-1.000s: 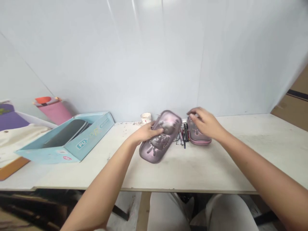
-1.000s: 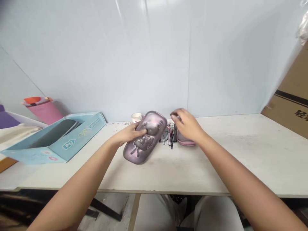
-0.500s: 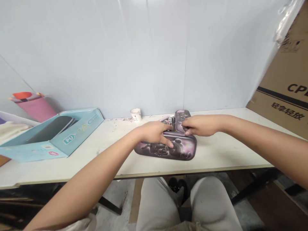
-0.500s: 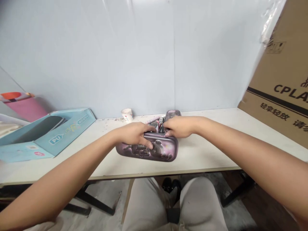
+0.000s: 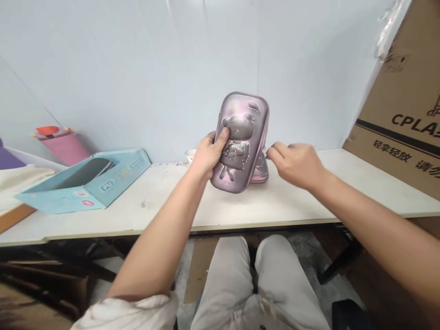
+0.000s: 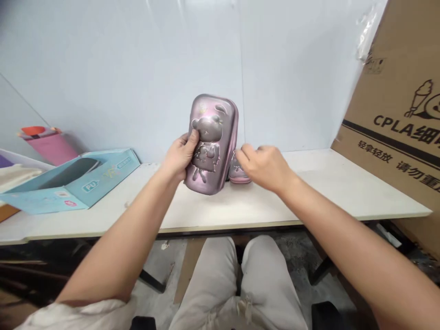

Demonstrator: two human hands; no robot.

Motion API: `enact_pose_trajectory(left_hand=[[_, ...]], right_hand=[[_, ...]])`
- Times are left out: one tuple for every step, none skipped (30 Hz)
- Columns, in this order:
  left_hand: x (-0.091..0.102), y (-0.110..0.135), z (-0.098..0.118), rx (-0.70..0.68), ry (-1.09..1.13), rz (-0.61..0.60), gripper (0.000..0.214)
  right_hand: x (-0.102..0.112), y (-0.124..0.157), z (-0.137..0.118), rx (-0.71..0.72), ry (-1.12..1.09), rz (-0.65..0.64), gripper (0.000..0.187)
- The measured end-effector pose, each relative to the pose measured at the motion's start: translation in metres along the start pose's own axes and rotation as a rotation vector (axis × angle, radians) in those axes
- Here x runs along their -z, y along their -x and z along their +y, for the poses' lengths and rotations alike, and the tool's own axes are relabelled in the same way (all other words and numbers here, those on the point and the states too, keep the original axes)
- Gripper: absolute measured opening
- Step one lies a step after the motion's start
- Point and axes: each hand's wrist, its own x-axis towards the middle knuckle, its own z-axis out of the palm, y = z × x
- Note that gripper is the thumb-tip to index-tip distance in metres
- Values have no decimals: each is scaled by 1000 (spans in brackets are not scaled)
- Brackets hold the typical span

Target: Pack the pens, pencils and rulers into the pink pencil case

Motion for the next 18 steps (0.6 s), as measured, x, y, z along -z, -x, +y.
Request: enact_pose_trajectory(left_hand=[[-7, -3, 0, 35, 91, 49, 55], [-15, -7, 2, 66, 179, 103, 56], [-22, -11, 4, 91, 262, 163, 58], [-30, -15, 6, 114, 340, 219, 59], [-39, -17, 7, 144, 406, 263, 60], [-48, -19, 6, 183, 460, 289, 62], [-58, -18, 4, 228, 503, 302, 64], [-68, -17, 0, 291, 533, 306, 66], [-77, -16, -5, 340, 563, 293, 66], [-84, -15, -12, 386, 595, 283, 65], [-90, -15, -20, 428, 621, 271, 62], [-95, -16, -28, 451, 644, 254, 59], [-98, -18, -36, 474, 658, 246, 56], [-102, -21, -44, 500, 655, 243, 54], [-106, -25, -52, 539, 634, 238, 53], [-111, -28, -60, 593, 598, 232, 53], [-118, -31, -67, 652, 556, 223, 55], [-128, -33, -74, 704, 520, 199, 57]], right_hand=[[-3, 6, -5, 27, 2, 5, 32], [-5, 10, -11, 48, -4, 16, 32], [-7, 13, -17, 65, -21, 34, 33], [-10, 14, -23, 72, -42, 58, 34], [-14, 15, -30, 67, -61, 86, 34], [-18, 15, -38, 56, -81, 114, 35], [-24, 16, -45, 31, -89, 139, 35], [-31, 17, -50, 0, -94, 147, 35], [-39, 20, -53, -33, -115, 141, 36], [-47, 25, -52, -63, -155, 108, 36], [-55, 30, -48, -93, -208, 53, 36], [-62, 37, -39, -144, -274, -12, 35], [-67, 45, -27, -213, -361, -80, 33], [-71, 52, -13, -319, -471, -130, 31], [-73, 58, 1, -467, -617, -139, 31], [-73, 63, 15, -595, -804, -115, 36], [-71, 67, 27, -687, -982, -78, 42], [-68, 68, 37, -744, -1130, -33, 45]])
